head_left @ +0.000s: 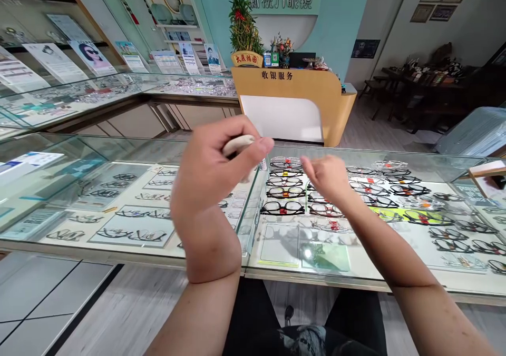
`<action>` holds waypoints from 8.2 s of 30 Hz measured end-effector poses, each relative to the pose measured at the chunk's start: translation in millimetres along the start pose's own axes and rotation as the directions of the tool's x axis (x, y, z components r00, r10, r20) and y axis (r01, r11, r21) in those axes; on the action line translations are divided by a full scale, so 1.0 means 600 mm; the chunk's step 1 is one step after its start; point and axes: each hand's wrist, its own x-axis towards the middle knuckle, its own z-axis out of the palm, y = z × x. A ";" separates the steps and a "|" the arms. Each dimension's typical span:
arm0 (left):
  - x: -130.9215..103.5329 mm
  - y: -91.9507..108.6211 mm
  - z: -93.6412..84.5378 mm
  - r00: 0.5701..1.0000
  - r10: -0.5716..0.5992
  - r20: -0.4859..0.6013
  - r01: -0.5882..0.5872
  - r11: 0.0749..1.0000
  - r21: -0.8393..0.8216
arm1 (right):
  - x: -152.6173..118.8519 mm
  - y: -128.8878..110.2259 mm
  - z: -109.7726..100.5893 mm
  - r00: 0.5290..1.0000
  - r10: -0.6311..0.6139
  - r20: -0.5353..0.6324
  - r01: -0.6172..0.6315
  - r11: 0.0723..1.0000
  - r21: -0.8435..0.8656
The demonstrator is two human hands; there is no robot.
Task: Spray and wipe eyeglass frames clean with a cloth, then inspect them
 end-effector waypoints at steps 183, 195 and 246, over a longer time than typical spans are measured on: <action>-0.081 -0.375 0.144 0.861 -0.319 -0.396 0.341 0.940 -0.016 | -0.114 0.084 0.070 0.905 0.350 -0.241 -0.041 0.636 0.771; -0.086 -0.239 0.199 0.817 -0.441 0.371 0.570 0.521 -0.635 | -0.116 0.065 0.072 0.962 0.250 -0.112 -0.062 0.596 0.800; -0.081 -0.440 0.095 0.658 -0.615 -0.434 0.741 0.629 0.233 | -0.104 0.073 0.064 0.933 0.352 0.074 -0.053 -0.071 0.996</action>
